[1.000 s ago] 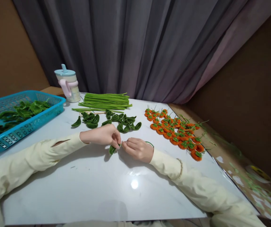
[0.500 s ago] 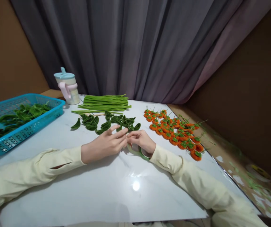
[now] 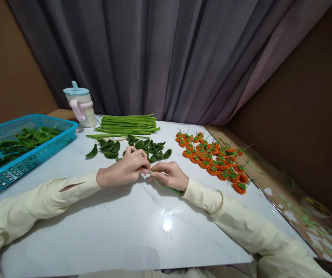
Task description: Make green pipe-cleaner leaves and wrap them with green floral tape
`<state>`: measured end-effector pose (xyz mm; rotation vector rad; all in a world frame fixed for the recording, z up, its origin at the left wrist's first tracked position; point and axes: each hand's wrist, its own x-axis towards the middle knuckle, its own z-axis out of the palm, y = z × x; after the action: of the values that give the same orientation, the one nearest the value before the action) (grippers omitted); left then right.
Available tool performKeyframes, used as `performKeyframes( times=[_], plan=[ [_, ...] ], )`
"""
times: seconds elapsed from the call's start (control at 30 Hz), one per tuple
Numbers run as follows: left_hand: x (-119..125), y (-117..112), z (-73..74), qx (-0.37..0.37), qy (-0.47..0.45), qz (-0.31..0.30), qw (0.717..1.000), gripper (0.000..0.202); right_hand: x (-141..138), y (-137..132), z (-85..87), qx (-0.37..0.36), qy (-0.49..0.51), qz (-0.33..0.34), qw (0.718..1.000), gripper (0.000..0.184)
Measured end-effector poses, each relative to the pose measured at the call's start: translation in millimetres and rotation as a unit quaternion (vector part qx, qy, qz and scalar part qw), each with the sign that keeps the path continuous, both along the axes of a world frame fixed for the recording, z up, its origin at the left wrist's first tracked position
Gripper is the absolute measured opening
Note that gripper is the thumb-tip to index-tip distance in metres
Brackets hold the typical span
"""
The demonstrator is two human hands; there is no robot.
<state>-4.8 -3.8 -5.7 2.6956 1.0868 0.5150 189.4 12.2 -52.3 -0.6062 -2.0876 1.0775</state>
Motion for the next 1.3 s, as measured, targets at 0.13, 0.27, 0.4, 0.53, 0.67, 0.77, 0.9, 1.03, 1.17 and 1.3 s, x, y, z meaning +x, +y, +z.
performKeyframes(
  times=[0.13, 0.27, 0.4, 0.53, 0.67, 0.77, 0.9, 1.03, 1.17, 1.3],
  plan=[
    [-3, 9, 10.3, -0.275, -0.014, -0.009, 0.961, 0.015, 1, -3, 1.4, 0.105, -0.023, 0.001, 0.994, 0.02],
    [-5, 6, 16.1, -0.218, 0.031, -0.022, 0.975, 0.022, 0, 0, -0.2, -0.087, 0.02, 0.034, 0.995, 0.023],
    [-1, -1, 4.7, 0.123, 0.089, -0.026, 0.988, 0.021, 0, 5, 0.7, -0.232, 0.097, 0.027, 0.967, 0.028],
    [2, -2, -5.9, 0.321, 0.131, -0.061, 0.936, 0.021, 0, 7, 3.0, -0.259, 0.111, 0.038, 0.959, 0.029],
    [1, -1, -6.1, 0.333, 0.108, -0.064, 0.934, 0.025, -1, 7, 2.6, -0.268, 0.108, 0.051, 0.956, 0.028],
    [0, -2, -4.6, 0.287, 0.095, -0.062, 0.951, 0.027, -1, 6, 0.1, -0.248, 0.086, 0.054, 0.964, 0.028],
    [0, -3, -2.0, 0.168, 0.066, -0.06, 0.982, 0.025, 0, 4, -2.4, -0.146, 0.039, 0.045, 0.988, 0.026],
    [-4, 4, 1.0, 0.001, 0.036, -0.046, 0.998, 0.014, 1, 2, -2.3, 0.044, -0.034, 0.038, 0.998, 0.022],
    [-8, 10, 3.8, -0.128, 0.055, -0.074, 0.988, 0.018, 2, 2, -3.2, 0.129, -0.047, 0.039, 0.99, 0.021],
    [0, -7, 1.4, 0.087, 0.103, -0.022, 0.991, 0.03, 1, 3, -3.0, 0.008, -0.026, 0.006, 1.0, 0.021]
  ],
)
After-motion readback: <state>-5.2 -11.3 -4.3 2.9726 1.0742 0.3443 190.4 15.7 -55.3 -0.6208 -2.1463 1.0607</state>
